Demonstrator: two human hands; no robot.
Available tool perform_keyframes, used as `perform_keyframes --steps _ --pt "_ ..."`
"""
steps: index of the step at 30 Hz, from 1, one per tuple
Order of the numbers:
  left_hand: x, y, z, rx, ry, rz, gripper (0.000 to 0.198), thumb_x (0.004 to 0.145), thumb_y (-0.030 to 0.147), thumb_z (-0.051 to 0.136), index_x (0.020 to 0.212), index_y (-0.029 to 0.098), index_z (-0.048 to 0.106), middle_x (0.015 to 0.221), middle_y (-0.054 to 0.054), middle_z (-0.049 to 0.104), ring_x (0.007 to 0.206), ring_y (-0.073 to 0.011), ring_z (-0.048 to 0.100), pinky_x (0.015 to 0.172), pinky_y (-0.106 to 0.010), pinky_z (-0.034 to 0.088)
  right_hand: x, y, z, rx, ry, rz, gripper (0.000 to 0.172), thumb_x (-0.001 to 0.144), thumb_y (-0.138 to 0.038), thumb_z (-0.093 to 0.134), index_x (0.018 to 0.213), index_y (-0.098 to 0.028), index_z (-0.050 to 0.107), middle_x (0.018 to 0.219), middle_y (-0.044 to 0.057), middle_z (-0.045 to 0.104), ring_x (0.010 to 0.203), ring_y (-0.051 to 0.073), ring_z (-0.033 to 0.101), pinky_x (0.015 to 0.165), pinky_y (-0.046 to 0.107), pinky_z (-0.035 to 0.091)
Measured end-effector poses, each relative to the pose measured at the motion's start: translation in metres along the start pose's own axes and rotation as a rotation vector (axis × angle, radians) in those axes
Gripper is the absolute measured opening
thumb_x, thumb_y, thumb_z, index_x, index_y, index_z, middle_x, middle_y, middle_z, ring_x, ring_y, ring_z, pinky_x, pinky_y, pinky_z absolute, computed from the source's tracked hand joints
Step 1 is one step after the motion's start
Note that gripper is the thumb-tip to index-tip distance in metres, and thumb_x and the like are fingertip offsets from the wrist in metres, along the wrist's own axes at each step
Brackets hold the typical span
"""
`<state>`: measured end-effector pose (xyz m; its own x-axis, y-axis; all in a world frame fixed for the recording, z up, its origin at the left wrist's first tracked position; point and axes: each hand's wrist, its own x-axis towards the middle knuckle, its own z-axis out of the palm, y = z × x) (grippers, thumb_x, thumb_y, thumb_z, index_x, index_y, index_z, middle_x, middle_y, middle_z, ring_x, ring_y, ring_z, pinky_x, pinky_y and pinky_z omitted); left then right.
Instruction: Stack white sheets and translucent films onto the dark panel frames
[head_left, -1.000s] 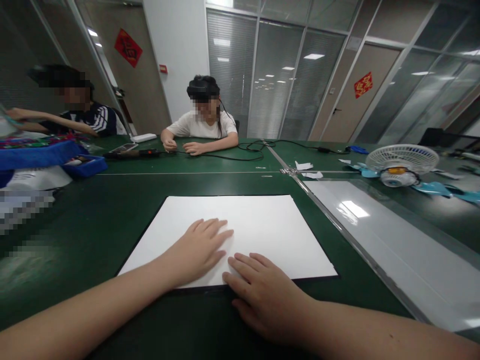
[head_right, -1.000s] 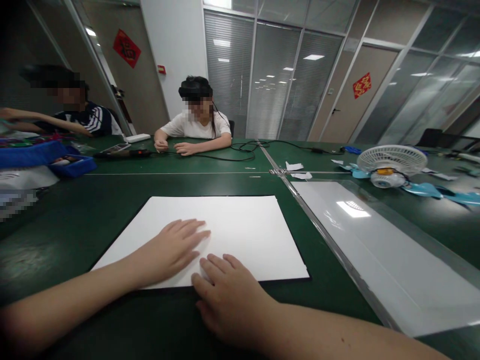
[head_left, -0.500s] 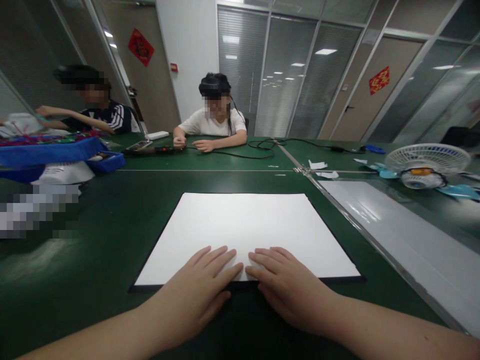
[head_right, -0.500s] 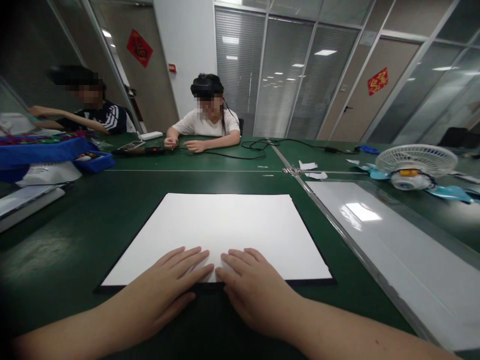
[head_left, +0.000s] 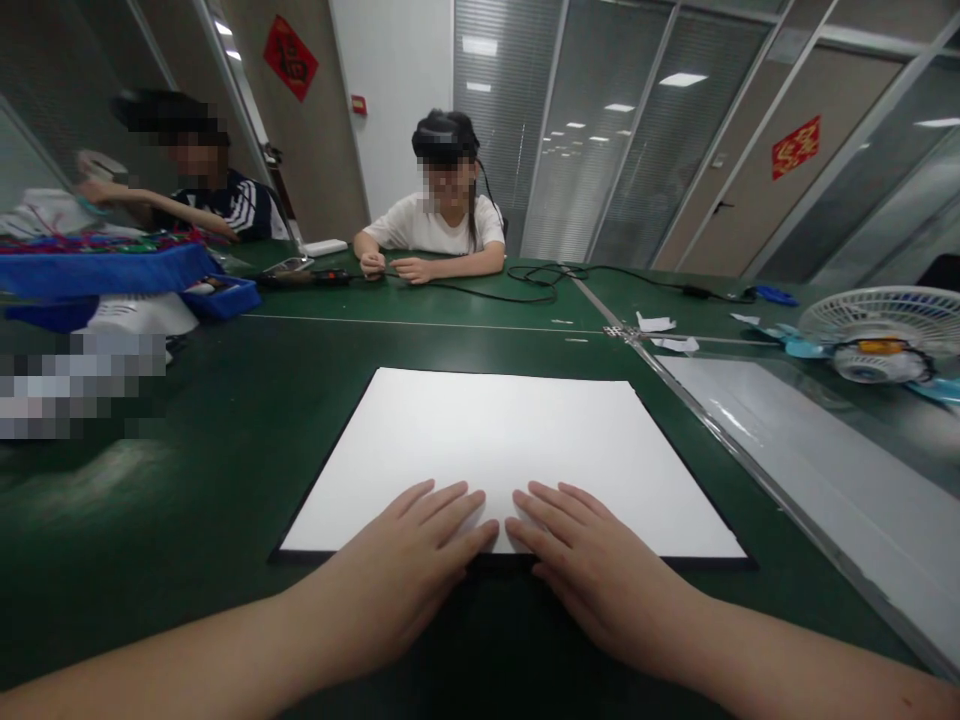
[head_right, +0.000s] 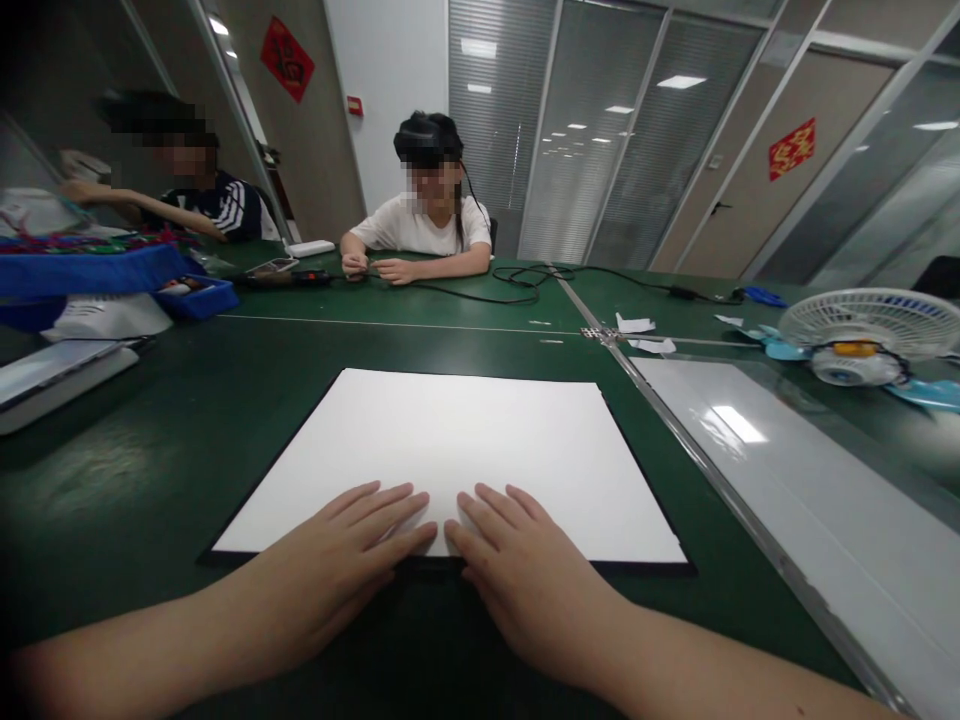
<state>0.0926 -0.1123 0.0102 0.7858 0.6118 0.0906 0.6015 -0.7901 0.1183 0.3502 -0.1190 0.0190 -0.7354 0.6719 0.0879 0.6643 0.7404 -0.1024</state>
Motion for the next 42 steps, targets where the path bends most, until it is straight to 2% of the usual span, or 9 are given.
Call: perform_keyframes --steps 3,6,9,12,16,23,28,35,42 --pt "0.001 -0.001 -0.007 -0.030 -0.005 0.015 0.056 0.088 0.017 0.045 0.142 0.033 0.039 0.147 -0.004 0.045 0.134 -0.0264 0.042 0.109 -0.048 0.036 -0.001 0.000 0.001 -0.014 -0.009 -0.008 0.045 0.094 -0.020 0.042 0.139 -0.024 0.045 0.146 0.008 0.046 0.134 0.027 0.040 0.108 0.053 0.035" --pt "0.005 -0.029 -0.027 -0.084 -0.018 -0.004 0.049 0.091 0.025 0.045 0.139 0.037 0.042 0.143 0.001 0.050 0.127 -0.0203 0.049 0.105 -0.038 0.041 0.000 0.000 0.001 -0.014 -0.011 -0.002 0.045 0.095 -0.020 0.041 0.139 -0.024 0.045 0.146 0.009 0.045 0.135 0.027 0.039 0.108 0.052 0.035" --pt "0.015 -0.094 -0.042 -0.053 0.181 -0.284 0.038 0.095 0.036 0.037 0.126 0.025 0.055 0.130 -0.006 0.060 0.120 -0.0232 0.052 0.103 -0.040 0.041 0.001 -0.001 -0.003 0.003 -0.024 0.009 0.043 0.095 -0.021 0.042 0.138 -0.024 0.046 0.146 0.009 0.046 0.135 0.028 0.039 0.107 0.052 0.036" --pt "0.027 -0.169 -0.036 0.010 0.368 -0.518 0.042 0.092 0.039 0.035 0.117 0.016 0.061 0.118 -0.011 0.064 0.113 -0.0266 0.055 0.101 -0.042 0.040 0.001 -0.001 -0.005 0.021 -0.043 0.022 0.044 0.095 -0.022 0.042 0.139 -0.024 0.045 0.147 0.009 0.044 0.135 0.028 0.038 0.108 0.053 0.034" --pt "0.033 -0.224 -0.006 -0.016 0.284 -0.703 0.048 0.087 0.042 0.039 0.119 0.013 0.060 0.123 -0.014 0.062 0.117 -0.0302 0.052 0.102 -0.044 0.038 0.001 0.001 -0.005 0.029 -0.079 0.026 0.047 0.095 -0.022 0.040 0.141 -0.029 0.043 0.149 0.005 0.042 0.136 0.028 0.037 0.109 0.053 0.033" --pt "0.027 -0.229 0.004 -0.066 0.302 -0.675 0.046 0.085 0.042 0.041 0.120 0.017 0.060 0.124 -0.010 0.062 0.118 -0.0288 0.051 0.102 -0.042 0.038 0.008 0.007 -0.003 -0.048 -0.073 -0.158 0.049 0.091 -0.026 0.049 0.139 -0.033 0.045 0.142 0.006 0.051 0.128 0.028 0.048 0.103 0.047 0.043" --pt "0.029 -0.227 -0.001 -0.056 0.322 -0.687 0.042 0.085 0.041 0.041 0.110 0.014 0.062 0.111 -0.013 0.065 0.108 -0.0294 0.056 0.096 -0.042 0.042 0.009 0.011 0.004 -0.169 0.076 -0.221 0.039 0.092 -0.027 0.049 0.131 -0.030 0.053 0.133 0.004 0.060 0.119 0.024 0.057 0.098 0.040 0.048" --pt "0.028 -0.225 -0.001 -0.088 0.304 -0.705 0.047 0.085 0.042 0.041 0.118 0.013 0.059 0.122 -0.013 0.061 0.118 -0.0302 0.050 0.102 -0.044 0.037 0.012 0.024 0.020 -0.326 0.359 -0.334 0.028 0.095 -0.028 0.050 0.121 -0.031 0.060 0.121 -0.004 0.067 0.109 0.016 0.063 0.094 0.030 0.049" --pt "0.026 -0.238 0.004 -0.156 0.349 -0.701 0.039 0.084 0.042 0.044 0.109 0.018 0.063 0.114 -0.009 0.064 0.111 -0.0275 0.054 0.098 -0.041 0.040 0.012 0.032 0.027 -0.360 0.362 -0.368 0.032 0.095 -0.032 0.051 0.126 -0.035 0.056 0.126 -0.005 0.064 0.112 0.013 0.060 0.096 0.026 0.047"
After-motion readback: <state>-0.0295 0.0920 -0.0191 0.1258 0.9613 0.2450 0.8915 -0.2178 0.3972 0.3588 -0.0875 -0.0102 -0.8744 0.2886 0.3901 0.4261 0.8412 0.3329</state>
